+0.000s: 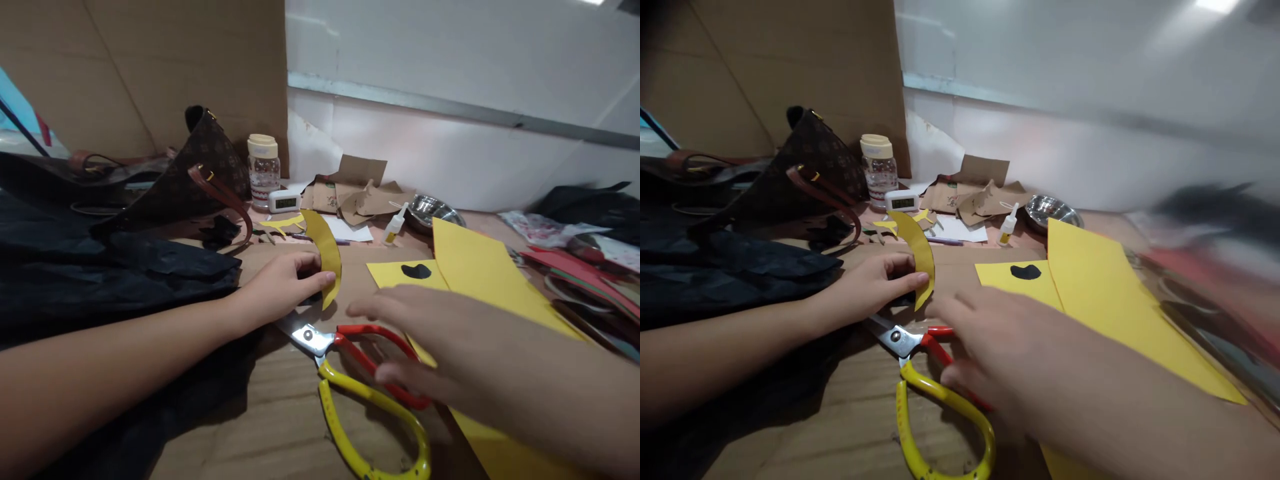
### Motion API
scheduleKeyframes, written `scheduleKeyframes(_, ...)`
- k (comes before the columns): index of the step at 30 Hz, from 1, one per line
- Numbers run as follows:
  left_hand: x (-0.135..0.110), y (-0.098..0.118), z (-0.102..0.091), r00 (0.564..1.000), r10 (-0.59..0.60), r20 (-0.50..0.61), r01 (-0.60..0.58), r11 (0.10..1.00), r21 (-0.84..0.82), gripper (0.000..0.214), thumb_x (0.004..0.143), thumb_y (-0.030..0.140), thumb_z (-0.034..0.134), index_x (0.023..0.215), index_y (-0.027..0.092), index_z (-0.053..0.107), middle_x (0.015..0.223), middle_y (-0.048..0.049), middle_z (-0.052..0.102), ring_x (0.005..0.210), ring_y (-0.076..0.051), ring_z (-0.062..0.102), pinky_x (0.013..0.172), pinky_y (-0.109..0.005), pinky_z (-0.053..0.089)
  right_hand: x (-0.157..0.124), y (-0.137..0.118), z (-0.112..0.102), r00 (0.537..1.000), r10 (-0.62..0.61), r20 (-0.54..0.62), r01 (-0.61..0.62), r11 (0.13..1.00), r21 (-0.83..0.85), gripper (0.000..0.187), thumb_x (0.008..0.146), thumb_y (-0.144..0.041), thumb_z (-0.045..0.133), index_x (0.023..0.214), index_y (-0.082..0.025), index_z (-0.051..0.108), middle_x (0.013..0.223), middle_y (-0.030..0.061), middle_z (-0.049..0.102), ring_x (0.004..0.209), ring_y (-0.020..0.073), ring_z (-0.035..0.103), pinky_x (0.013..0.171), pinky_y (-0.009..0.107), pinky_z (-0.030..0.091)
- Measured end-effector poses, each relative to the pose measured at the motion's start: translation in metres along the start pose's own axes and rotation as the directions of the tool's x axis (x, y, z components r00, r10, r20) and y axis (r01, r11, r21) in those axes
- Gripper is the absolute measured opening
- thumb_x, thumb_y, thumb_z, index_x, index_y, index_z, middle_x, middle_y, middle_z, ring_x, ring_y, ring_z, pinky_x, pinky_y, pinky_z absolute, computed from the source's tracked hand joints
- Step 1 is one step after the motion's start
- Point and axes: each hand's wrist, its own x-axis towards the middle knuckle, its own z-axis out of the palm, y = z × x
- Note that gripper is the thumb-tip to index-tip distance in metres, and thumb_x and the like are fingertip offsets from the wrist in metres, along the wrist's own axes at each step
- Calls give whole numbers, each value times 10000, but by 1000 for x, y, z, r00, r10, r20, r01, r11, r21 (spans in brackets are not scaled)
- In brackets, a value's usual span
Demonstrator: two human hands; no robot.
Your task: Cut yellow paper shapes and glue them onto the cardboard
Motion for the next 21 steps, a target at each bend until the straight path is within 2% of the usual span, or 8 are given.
scheduleKeyframes(2, 1, 1, -1, 1000, 17, 1, -17, 1000, -9, 230, 871, 396, 654, 892, 178, 724, 924, -38, 762, 840, -197, 685, 755, -291, 539, -3, -3, 16, 991, -34, 128, 59, 979, -197, 321, 796, -196, 799, 1087, -281, 692, 969, 38, 695, 790, 229, 611, 666, 332, 426)
scheduleKeyframes(4, 2, 2, -4, 1000, 30, -8, -30, 999, -11, 249, 866, 413, 654, 865, 170, 712, 883, -37, 744, 809, -189, 669, 736, -288, 529, -1, -1, 29, 987, -1, 161, 46, 960, -276, 296, 843, -173, 746, 1112, -261, 657, 992, 51, 661, 790, 225, 588, 662, 329, 408)
scheduleKeyframes(8, 5, 1, -14, 997, 48, -58, -51, 997, -55, 319, 843, 474, 683, 918, 164, 708, 938, -55, 740, 861, -203, 672, 769, -300, 527, 0, -1, 36, 989, 15, 144, 16, 977, -211, 352, 903, -79, 621, 1190, -282, 612, 1078, 39, 599, 855, 193, 564, 730, 303, 423)
scheduleKeyframes(11, 5, -4, -20, 987, 63, -148, -68, 997, -34, 360, 848, 511, 676, 913, 157, 691, 900, -49, 712, 819, -194, 650, 733, -298, 512, -6, -5, 39, 973, 98, 209, -64, 984, -166, 385, 852, -197, 738, 1211, -278, 625, 1092, 53, 593, 830, 195, 574, 688, 285, 428)
scheduleKeyframes(13, 5, -8, -22, 986, 44, -163, -51, 998, -40, 366, 841, 521, 689, 872, 156, 673, 809, -18, 663, 741, -167, 615, 685, -279, 490, -9, -6, 46, 966, 112, 233, -83, 988, -130, 545, 754, -207, 801, 1264, -280, 623, 1101, 68, 593, 800, 199, 583, 633, 266, 427)
scheduleKeyframes(15, 6, -11, -23, 984, 21, -179, -30, 998, -48, 376, 833, 522, 698, 848, 147, 680, 843, -36, 672, 783, -180, 630, 718, -291, 506, -10, -4, 54, 977, 104, 188, -86, 991, -103, 558, 808, -134, 679, 1337, -292, 596, 1120, 79, 603, 793, 190, 599, 647, 263, 453)
scheduleKeyframes(17, 8, -14, -25, 984, -8, -181, -6, 997, -76, 409, 819, 541, 703, 918, 144, 694, 932, -69, 712, 875, -215, 667, 783, -321, 535, -11, -3, 57, 984, 109, 142, -97, 991, -94, 542, 820, -102, 603, 1330, -284, 621, 1089, 85, 642, 778, 198, 620, 674, 281, 482)
scheduleKeyframes(21, 16, -19, -36, 977, -87, -196, 62, 990, -126, 464, 811, 580, 696, 963, 141, 689, 912, -81, 735, 817, -218, 685, 749, -332, 548, -18, -1, 37, 984, 70, 167, -92, 987, 131, 643, 753, -35, 554, 1327, -312, 638, 1121, 63, 717, 926, 236, 680, 804, 303, 534)
